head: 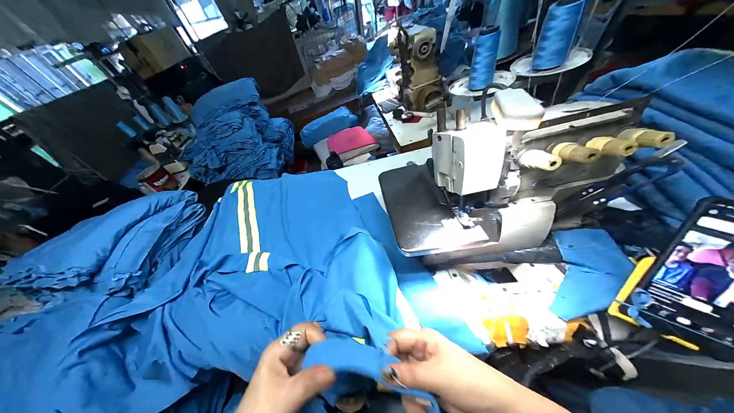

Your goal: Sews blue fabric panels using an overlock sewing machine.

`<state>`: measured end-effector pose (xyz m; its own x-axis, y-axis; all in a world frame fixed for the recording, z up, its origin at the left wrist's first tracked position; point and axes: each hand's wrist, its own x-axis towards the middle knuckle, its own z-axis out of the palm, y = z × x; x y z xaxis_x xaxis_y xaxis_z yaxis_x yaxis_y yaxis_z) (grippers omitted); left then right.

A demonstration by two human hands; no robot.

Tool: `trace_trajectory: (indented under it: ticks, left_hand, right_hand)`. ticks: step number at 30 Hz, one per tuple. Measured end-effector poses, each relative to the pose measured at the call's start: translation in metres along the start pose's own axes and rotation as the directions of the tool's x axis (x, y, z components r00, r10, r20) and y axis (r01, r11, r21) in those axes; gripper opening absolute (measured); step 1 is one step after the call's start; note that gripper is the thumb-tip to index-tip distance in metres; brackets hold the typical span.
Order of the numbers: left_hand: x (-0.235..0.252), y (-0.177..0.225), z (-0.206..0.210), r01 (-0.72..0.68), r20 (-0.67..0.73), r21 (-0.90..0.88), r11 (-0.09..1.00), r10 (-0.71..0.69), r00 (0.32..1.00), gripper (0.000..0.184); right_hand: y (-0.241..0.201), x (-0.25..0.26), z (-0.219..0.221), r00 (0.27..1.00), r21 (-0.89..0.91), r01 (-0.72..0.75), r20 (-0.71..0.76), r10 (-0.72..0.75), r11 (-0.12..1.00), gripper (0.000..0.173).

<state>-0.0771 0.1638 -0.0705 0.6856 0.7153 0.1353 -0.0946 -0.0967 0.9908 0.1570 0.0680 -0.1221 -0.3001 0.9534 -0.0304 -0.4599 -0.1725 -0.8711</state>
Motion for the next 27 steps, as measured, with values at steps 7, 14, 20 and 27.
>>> trace_trajectory:
  ticks: [7, 14, 20, 27]
  left_hand:
    - [0.088, -0.042, -0.065, 0.053, -0.024, 0.92, 0.388, -0.078, 0.997, 0.021]
    - [0.073, -0.038, -0.063, -0.148, 0.01, 0.87, 0.471, 0.284, 0.959, 0.009]
    - [0.041, 0.009, -0.03, -0.354, 0.13, 0.89, 0.286, 0.586, 0.8, 0.006]
    - [0.039, 0.041, 0.001, -0.385, 0.105, 0.872, 0.302, 0.653, 0.75, 0.012]
  right_hand:
    - [0.012, 0.089, -0.028, 0.958, -0.865, -0.164, -0.254, -0.132, 0.475, 0.028]
    - [0.02, 0.083, -0.038, 0.952, -0.847, -0.075, -0.218, -0.215, 0.527, 0.025]
    - [0.006, 0.065, -0.025, 0.841, -0.825, 0.114, -0.217, -0.496, 0.553, 0.014]
    - [-0.037, 0.045, -0.012, 0.702, -0.841, 0.013, -0.377, -0.604, 0.541, 0.018]
